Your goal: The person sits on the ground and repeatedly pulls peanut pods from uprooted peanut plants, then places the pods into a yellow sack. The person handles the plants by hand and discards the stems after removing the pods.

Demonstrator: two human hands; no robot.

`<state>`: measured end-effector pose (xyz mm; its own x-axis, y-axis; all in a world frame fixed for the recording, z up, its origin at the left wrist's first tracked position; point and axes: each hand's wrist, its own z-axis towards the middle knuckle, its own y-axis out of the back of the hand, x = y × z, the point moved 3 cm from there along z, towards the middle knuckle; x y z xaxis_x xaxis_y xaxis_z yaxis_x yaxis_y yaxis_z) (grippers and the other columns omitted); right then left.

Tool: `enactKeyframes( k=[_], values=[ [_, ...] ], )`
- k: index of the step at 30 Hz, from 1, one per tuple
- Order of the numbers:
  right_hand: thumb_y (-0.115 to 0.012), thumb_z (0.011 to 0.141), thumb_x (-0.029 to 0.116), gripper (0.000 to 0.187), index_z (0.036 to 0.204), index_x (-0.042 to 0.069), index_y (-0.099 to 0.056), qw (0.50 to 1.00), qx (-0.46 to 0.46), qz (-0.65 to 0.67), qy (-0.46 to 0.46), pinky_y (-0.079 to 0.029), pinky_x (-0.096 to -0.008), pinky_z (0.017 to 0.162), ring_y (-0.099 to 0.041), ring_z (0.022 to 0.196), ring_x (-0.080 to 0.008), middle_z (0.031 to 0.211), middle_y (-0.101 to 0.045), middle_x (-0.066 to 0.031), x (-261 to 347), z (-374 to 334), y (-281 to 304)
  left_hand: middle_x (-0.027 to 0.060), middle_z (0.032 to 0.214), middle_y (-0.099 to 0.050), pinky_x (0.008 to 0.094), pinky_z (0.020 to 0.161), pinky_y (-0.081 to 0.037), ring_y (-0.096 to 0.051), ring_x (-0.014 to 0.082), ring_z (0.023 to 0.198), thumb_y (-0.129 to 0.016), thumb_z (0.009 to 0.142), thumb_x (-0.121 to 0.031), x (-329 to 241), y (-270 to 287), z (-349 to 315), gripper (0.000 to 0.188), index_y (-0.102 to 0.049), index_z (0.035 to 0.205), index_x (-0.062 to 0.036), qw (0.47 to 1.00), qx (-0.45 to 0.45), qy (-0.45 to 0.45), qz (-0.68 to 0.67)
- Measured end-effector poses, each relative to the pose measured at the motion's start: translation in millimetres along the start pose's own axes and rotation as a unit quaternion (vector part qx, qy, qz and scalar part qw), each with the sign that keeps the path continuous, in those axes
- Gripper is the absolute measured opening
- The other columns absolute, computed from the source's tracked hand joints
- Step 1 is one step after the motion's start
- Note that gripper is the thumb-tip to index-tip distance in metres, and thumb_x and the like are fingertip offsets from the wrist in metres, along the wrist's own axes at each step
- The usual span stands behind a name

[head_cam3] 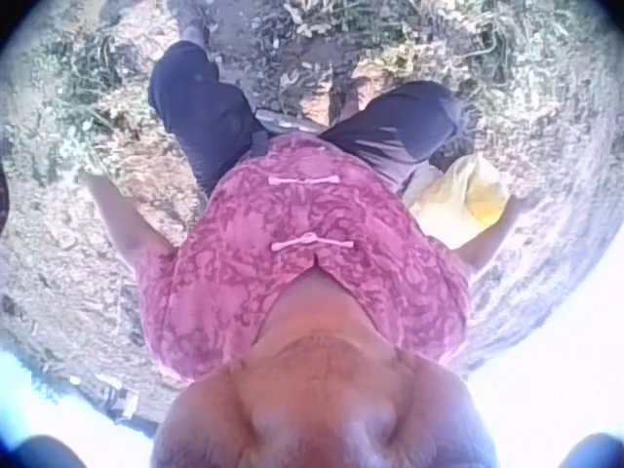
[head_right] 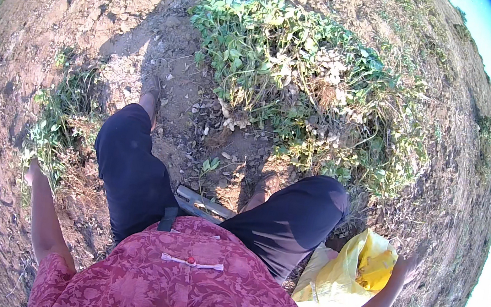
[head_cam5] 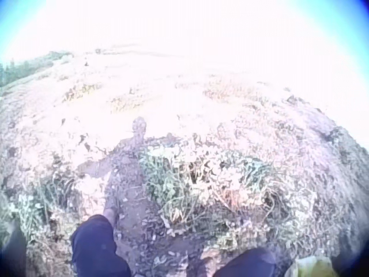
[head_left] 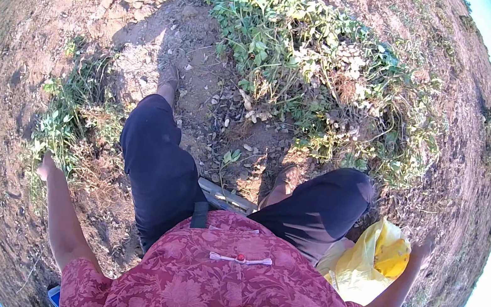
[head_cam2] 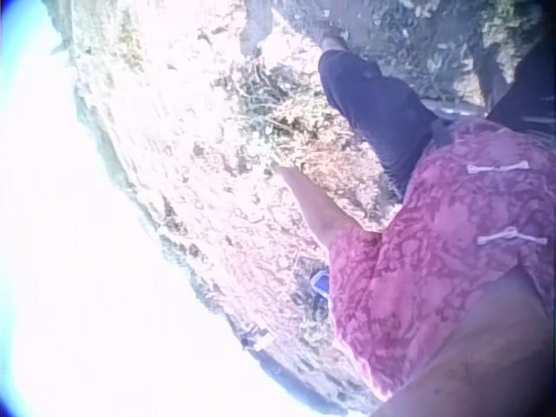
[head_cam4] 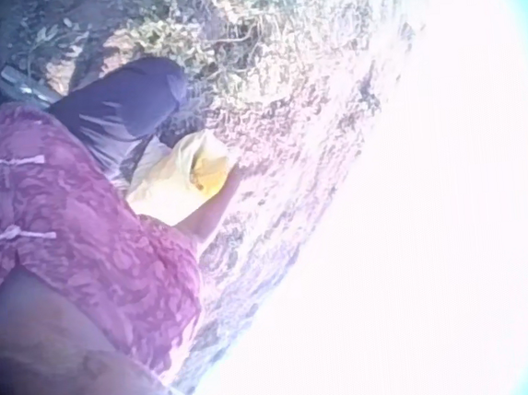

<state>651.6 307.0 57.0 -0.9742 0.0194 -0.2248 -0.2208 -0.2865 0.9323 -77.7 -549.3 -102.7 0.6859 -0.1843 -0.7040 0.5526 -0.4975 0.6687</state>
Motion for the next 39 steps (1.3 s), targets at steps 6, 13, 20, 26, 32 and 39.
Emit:
enactKeyframes(
  k=[6, 13, 20, 26, 32, 39],
  values=[
    [-0.065, 0.079, 0.019, 0.032, 0.102, -0.002, -0.062, 0.856, 0.190, 0.440, 0.192, -0.047, -0.0264, 0.077, -0.058, 0.080, -0.0131, 0.088, -0.064, -0.0063, 278, 4, 61, 0.0116, 0.119, -0.047, 0.0351, 0.102, -0.027, -0.044, 0.0208, 0.113, -0.068, 0.078, -0.014, -165, -95, -265, 0.056, -0.039, 0.125, -0.0019, 0.814, 0.409, -0.259, -0.321],
    [-0.068, 0.071, 0.053, 0.052, 0.078, 0.002, -0.066, 0.701, 0.378, 0.125, 0.592, -0.047, -0.0374, 0.068, -0.062, 0.075, -0.0238, 0.072, -0.064, -0.0120, 523, -93, 10, 0.0154, 0.119, -0.044, 0.0312, 0.091, -0.036, -0.046, 0.0162, 0.104, -0.069, 0.075, -0.011, -142, -171, -462, 0.066, -0.032, 0.129, -0.0011, 0.680, 0.672, -0.157, -0.249],
    [-0.081, 0.049, 0.058, 0.116, 0.131, -0.008, -0.032, 0.793, 0.416, 0.322, 0.307, -0.038, -0.0375, 0.098, -0.043, 0.120, -0.0353, 0.128, -0.043, -0.0270, 630, -155, -71, 0.0004, 0.090, -0.056, 0.0285, 0.071, -0.046, -0.056, 0.0122, 0.083, -0.063, 0.080, -0.011, -141, -199, -467, 0.024, -0.052, 0.101, -0.0084, 0.666, 0.690, 0.076, -0.273],
    [-0.077, 0.068, 0.037, 0.043, 0.090, 0.003, -0.064, 0.685, 0.511, 0.507, 0.111, -0.044, -0.0295, 0.058, -0.054, 0.062, -0.0130, 0.070, -0.060, -0.0032, 672, -187, -81, 0.0008, 0.090, -0.056, 0.0273, 0.073, -0.044, -0.056, 0.0124, 0.084, -0.063, 0.080, -0.011, -147, -199, -465, 0.021, -0.053, 0.099, -0.0087, 0.668, 0.680, 0.083, -0.289],
    [-0.070, 0.077, 0.033, 0.041, 0.093, -0.003, -0.059, 0.651, 0.420, 0.523, 0.356, -0.049, -0.0297, 0.059, -0.059, 0.056, -0.0153, 0.069, -0.061, -0.0087, 651, -157, 50, 0.0011, 0.094, -0.057, 0.0293, 0.077, -0.043, -0.053, 0.0125, 0.086, -0.064, 0.080, -0.011, -143, -207, -451, 0.024, -0.055, 0.102, -0.0068, 0.709, 0.630, 0.080, -0.307],
    [-0.065, 0.083, 0.023, 0.031, 0.105, 0.002, -0.058, 0.658, 0.309, 0.537, 0.428, -0.048, -0.0248, 0.057, -0.056, 0.067, -0.0084, 0.080, -0.061, -0.0023, 583, -124, 161, 0.0232, 0.135, -0.034, 0.0388, 0.105, -0.026, -0.031, 0.0294, 0.129, -0.076, 0.069, -0.023, -150, -167, -506, 0.087, -0.025, 0.132, 0.0086, 0.541, 0.784, -0.298, -0.070]
  ],
)
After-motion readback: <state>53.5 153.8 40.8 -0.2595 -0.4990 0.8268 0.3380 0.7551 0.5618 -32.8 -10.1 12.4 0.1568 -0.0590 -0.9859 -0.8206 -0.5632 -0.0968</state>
